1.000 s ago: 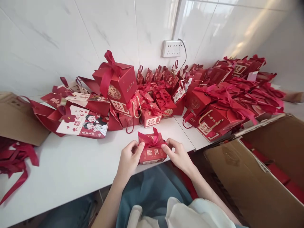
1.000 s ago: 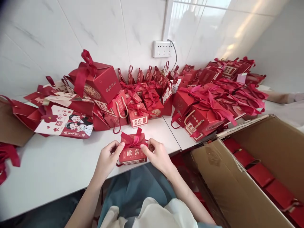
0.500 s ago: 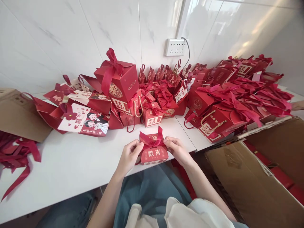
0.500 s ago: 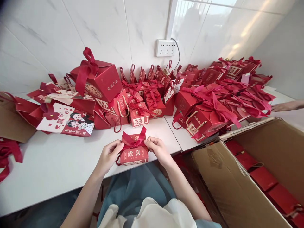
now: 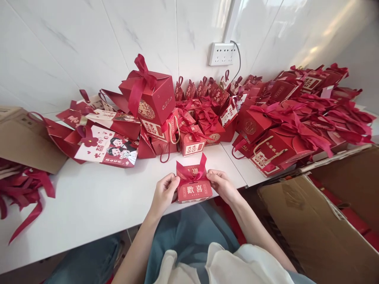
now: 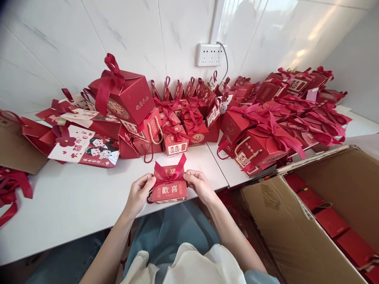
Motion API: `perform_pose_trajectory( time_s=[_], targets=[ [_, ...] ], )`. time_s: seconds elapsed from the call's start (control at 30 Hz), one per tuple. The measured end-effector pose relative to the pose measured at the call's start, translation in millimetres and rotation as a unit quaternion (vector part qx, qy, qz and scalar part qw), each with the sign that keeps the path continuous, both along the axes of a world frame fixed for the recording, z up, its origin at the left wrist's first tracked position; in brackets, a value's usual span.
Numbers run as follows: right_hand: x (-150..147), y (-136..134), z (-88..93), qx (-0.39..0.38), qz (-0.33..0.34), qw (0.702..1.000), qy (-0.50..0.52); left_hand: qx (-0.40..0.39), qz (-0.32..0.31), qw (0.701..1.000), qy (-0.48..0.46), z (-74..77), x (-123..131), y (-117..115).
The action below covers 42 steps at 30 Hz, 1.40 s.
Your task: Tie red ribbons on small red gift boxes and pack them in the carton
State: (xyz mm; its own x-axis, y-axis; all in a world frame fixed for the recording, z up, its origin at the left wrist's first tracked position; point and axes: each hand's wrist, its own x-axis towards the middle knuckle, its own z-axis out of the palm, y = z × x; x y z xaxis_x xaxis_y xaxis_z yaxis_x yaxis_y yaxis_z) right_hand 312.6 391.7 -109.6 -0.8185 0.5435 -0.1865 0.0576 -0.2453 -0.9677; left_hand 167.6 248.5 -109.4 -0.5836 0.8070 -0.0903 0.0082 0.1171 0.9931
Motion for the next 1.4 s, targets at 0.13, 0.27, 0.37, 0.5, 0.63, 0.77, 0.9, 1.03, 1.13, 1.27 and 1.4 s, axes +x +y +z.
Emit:
perform_pose_trajectory(
  time_s=[0.13,0.27,0.37,0.5,0.63,0.77,0.9,1.03,1.13,1.27,1.4],
  targets=[
    [10,22,6.5,0.069,0.027,0.997,-0.019,-0.055,-0.032,0.993,0.101,17.1,-13,-8],
    [4,41,8.3,0.132,-0.019,0.99,-0.044,0.018,0.061,0.957,0.284,42.5,-13,-7],
    [-10,42,10.0,0.153,-0.006,0.987,-0.051,0.072,-0.006,0.901,0.427,47.6,3,6],
    [-27,39,16.9,0.147,0.029,0.988,-0.026,0.063,-0.037,0.86,0.504,36.1,20,19],
    [-41,44,21.4,0.139,0.081,0.987,-0.028,0.048,-0.029,0.853,0.518,26.9,20,19],
    [-55,53,12.8,0.118,0.152,0.98,-0.056,0.051,-0.031,0.851,0.522,26.1,17,18],
    [-60,63,-0.1,0.148,0.156,0.973,-0.088,0.053,-0.025,0.859,0.508,27.0,18,19],
    [-61,64,10.2,0.236,0.043,0.967,-0.089,0.055,-0.025,0.861,0.504,25.6,18,19],
    [-69,53,31.9,0.295,0.046,0.952,-0.063,0.06,-0.02,0.86,0.507,23.8,18,19],
    [-88,36,51.3,0.349,0.262,0.896,-0.081,0.052,-0.012,0.852,0.521,23.2,19,18],
    [-96,33,52.3,0.336,0.29,0.892,-0.083,0.047,-0.018,0.846,0.531,23.8,20,18]
  ],
)
